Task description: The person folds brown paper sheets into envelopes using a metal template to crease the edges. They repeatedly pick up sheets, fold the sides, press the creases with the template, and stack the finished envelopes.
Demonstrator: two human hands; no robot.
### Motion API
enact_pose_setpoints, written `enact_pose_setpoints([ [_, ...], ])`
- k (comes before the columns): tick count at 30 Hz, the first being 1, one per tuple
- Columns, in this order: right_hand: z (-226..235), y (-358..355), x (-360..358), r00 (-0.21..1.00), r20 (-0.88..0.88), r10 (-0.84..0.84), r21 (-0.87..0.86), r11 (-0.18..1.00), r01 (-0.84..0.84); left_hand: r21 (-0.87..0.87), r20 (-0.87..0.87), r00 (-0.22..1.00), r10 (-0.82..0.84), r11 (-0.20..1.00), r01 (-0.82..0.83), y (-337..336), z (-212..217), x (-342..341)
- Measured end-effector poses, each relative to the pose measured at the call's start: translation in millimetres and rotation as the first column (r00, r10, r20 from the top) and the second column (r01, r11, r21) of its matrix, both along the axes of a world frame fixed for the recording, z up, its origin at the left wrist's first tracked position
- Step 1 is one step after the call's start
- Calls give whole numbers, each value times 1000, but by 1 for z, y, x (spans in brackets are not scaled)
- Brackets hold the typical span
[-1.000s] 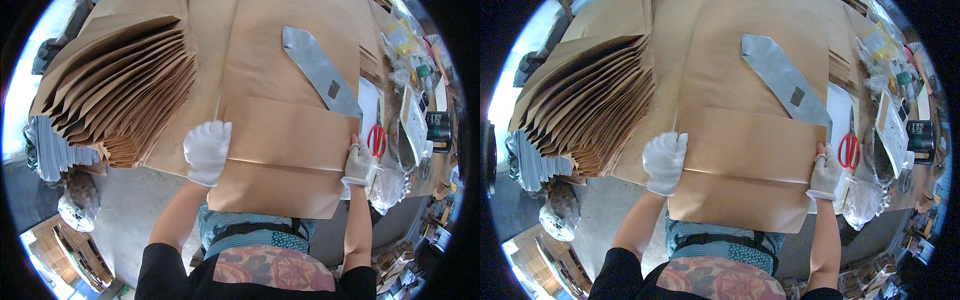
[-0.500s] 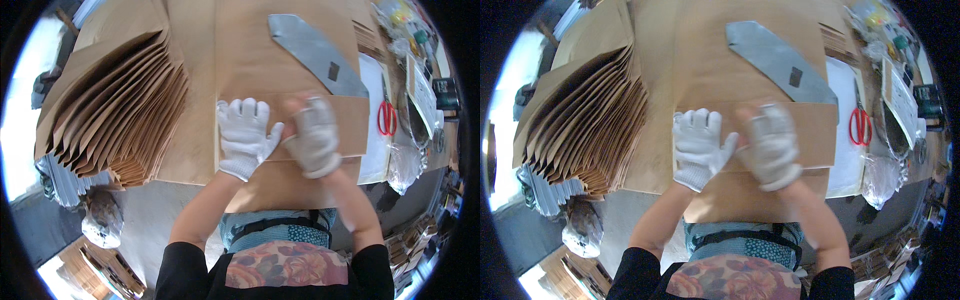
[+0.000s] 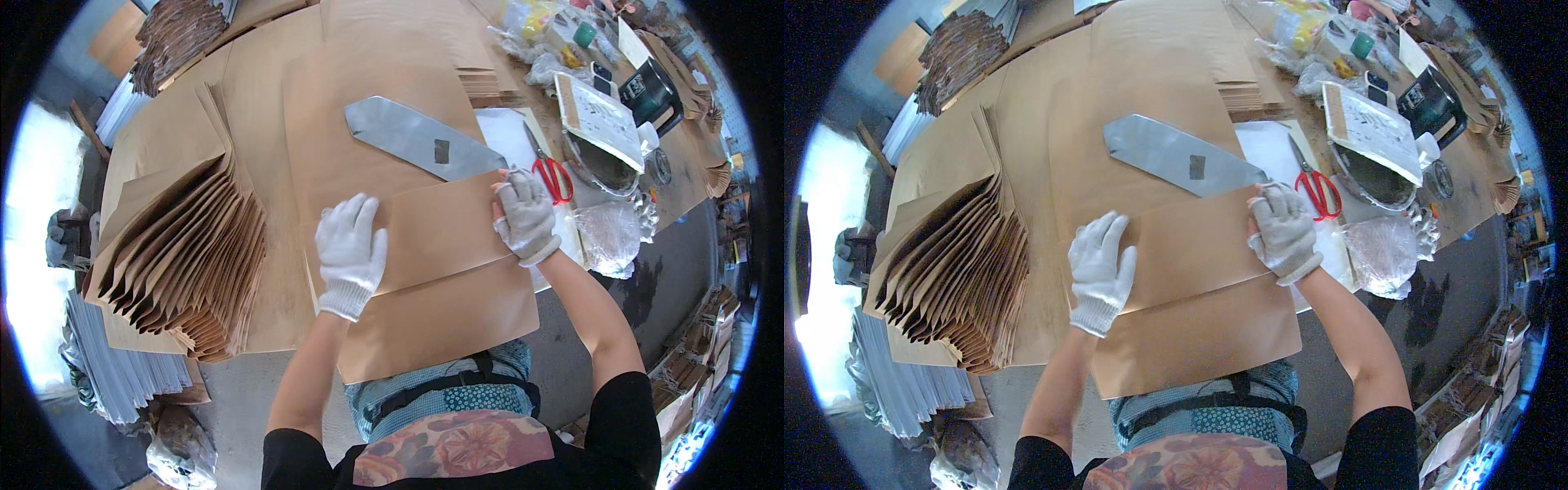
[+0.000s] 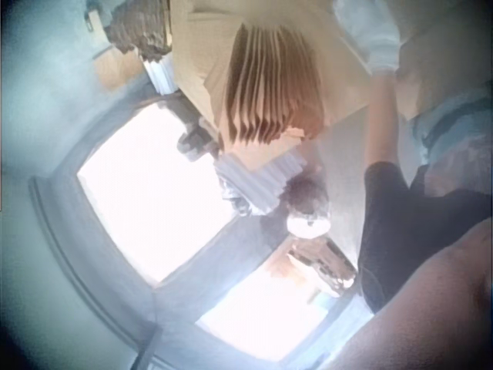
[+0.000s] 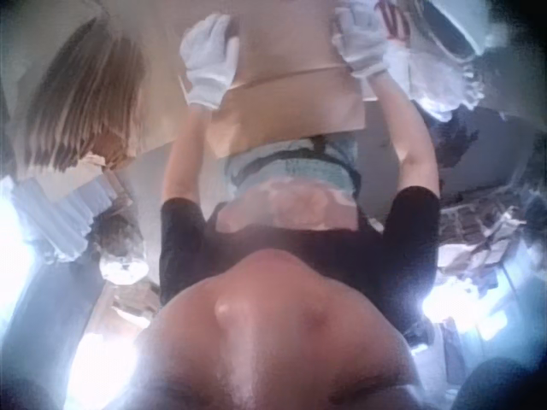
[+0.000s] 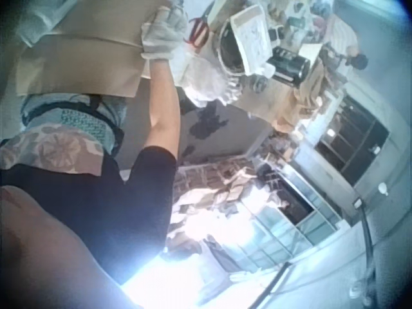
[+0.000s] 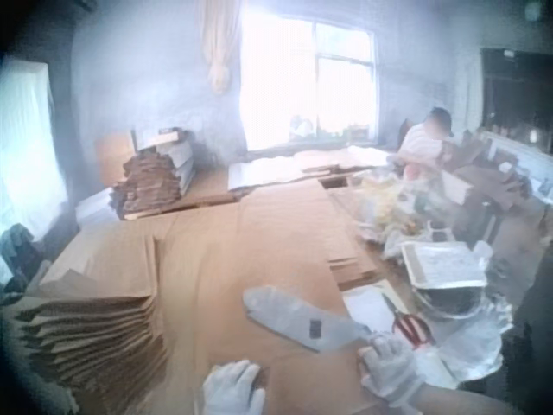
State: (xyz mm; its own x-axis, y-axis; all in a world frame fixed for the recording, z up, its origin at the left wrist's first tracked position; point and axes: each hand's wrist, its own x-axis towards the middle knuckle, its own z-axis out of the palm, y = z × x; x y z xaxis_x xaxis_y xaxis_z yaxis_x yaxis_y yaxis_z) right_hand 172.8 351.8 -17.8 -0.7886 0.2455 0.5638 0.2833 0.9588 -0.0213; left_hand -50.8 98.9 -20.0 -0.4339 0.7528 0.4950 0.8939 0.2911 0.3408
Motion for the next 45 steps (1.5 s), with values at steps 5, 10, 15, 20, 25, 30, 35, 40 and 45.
enact_pose_setpoints([
  [5,56,-28,-14,997,-27,-71,-268,962,61,-52,137,991,-15,998,22,3,64,16],
  [10,135,-72,-10,943,-26,331,-320,891,-322,-176,-27,994,-107,979,101,-39,117,66],
  [15,153,-81,-15,850,361,383,-516,842,-161,-209,-105,988,-109,974,85,-58,118,95],
  [20,149,-97,-7,899,274,341,-405,889,-214,-202,-194,978,-74,979,34,-69,117,117],
  [25,144,-97,3,867,293,403,-536,820,-199,-232,-291,952,-96,972,27,-58,115,122],
  [30,118,-130,9,981,-35,193,-61,979,-195,-555,88,956,-281,783,281,-65,110,153],
  [35,108,-75,34,957,-157,243,-428,857,-288,-656,407,884,-231,600,459,-56,74,136],
  [40,24,-12,72,981,190,35,-369,929,39,-686,97,850,-518,584,434,56,64,121],
  [45,-7,-23,116,949,227,-217,-466,832,302,-562,514,774,-371,536,630,82,-14,117],
])
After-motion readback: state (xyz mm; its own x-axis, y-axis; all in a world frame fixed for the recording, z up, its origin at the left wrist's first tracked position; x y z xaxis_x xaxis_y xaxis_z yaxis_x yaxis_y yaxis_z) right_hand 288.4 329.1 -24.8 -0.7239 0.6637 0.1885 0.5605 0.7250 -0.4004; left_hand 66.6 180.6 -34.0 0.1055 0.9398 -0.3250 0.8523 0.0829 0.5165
